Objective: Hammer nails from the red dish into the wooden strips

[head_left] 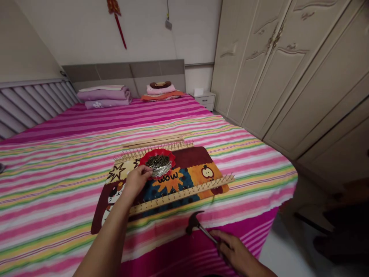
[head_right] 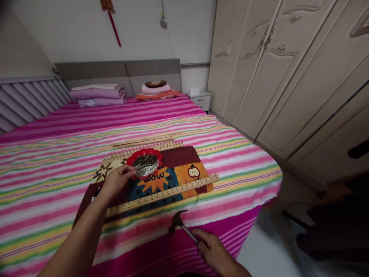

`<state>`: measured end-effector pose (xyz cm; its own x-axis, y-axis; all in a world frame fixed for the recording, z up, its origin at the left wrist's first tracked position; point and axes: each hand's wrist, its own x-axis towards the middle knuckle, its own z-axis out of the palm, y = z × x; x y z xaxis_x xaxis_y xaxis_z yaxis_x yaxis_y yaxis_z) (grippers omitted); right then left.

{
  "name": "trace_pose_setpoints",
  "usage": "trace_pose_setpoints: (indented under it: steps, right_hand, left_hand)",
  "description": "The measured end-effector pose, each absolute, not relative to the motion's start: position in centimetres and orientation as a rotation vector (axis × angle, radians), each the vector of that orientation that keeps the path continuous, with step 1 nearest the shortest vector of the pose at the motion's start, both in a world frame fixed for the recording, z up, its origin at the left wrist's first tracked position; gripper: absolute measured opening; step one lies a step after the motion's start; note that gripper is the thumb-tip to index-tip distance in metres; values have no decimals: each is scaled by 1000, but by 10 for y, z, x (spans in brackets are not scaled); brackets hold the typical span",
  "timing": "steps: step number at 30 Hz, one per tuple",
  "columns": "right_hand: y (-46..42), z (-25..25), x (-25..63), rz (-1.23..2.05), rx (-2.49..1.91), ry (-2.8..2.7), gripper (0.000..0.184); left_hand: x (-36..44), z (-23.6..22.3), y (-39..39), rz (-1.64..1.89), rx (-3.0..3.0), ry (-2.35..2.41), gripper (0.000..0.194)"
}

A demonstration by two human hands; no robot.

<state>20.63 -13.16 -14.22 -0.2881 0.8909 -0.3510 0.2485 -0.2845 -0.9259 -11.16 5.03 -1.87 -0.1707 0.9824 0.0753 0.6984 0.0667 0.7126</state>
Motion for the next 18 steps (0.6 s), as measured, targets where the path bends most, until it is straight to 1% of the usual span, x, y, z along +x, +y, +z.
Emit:
trace_pose_setpoints:
  steps: [2, 4, 10, 13, 18]
  right_hand:
    - [-132, -143, 206, 1622, -1440, -1448, 46]
    - [-132, -144, 206, 1620, -1441, -1460, 46]
    - [-134, -145, 205, 1569, -1454, -1471, 44]
    - [-135, -146, 205, 1547, -1456, -1478, 43]
    - [-134, -145, 205, 1585, -1492, -1432, 48]
  left_hand:
    - [-113, -21, 41, 1054, 1508, 1780, 23]
    - [-113, -23, 37, 1139, 1380, 1732, 28]
    - [-110, -31, 44, 1350, 1071, 1674, 35]
    - [-110, -31, 43, 1386, 919, 1602, 37]
    - [-109, -18, 16, 1443, 742, 1527, 42]
